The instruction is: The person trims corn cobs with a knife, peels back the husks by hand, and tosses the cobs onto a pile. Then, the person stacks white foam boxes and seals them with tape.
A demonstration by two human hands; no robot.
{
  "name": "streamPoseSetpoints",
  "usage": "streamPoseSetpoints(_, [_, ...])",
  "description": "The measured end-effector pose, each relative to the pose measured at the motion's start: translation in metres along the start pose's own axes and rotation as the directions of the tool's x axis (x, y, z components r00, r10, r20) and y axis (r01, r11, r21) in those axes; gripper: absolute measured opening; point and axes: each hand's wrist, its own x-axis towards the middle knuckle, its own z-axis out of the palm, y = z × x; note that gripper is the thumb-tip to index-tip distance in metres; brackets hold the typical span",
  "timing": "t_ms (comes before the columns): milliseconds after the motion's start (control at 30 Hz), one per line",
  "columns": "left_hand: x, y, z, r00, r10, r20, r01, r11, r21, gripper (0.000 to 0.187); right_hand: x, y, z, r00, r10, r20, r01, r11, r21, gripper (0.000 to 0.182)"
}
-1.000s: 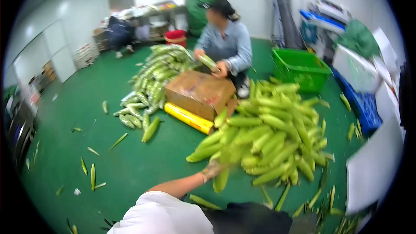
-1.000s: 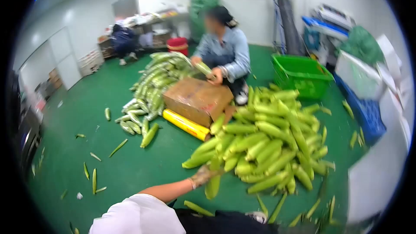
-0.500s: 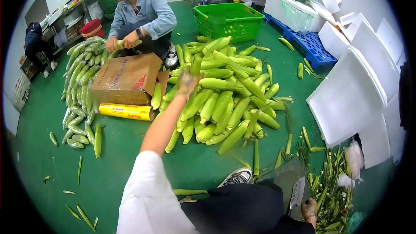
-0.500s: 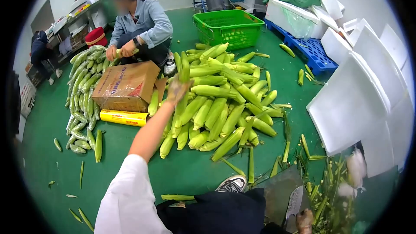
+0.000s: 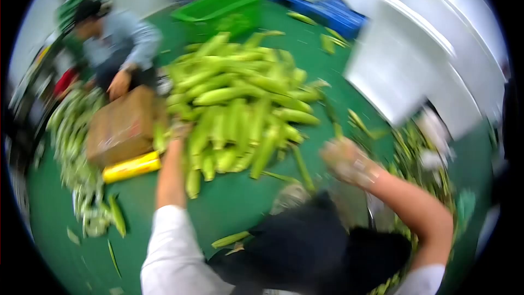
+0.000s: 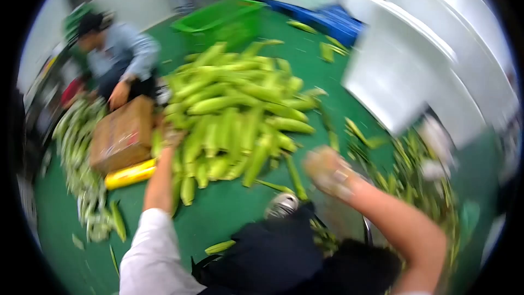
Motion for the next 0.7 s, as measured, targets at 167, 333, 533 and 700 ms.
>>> streamPoseSetpoints(167, [0.037,0.058,-0.024,0.948,0.314,-0.049,-0.318,0.934,-0.165,0.036,0.026,-0.040,0.011,0.858,0.116,0.500,0.123,0.899,-0.420,0.011])
streamPoseSetpoints(333, [-0.003,0.333,-0.083,0.893,0.421,0.157,-0.285,0.802,-0.525,0.023,0.030,-0.055,0.049,0.493,0.444,0.748,0.087,0.831,-0.550,0.016])
streamPoseSetpoints(533, [-0.074,0.529,-0.109,0.719,0.631,0.292,-0.267,0.638,-0.722,0.015,0.012,-0.069,0.043,0.435,0.479,0.762,0.034,0.837,-0.546,0.015])
streamPoseSetpoints(700, [-0.112,0.624,-0.121,0.571,0.769,0.287,-0.414,0.572,-0.708,0.013,-0.004,-0.066,0.028,0.447,0.501,0.741,-0.017,0.833,-0.553,0.016])
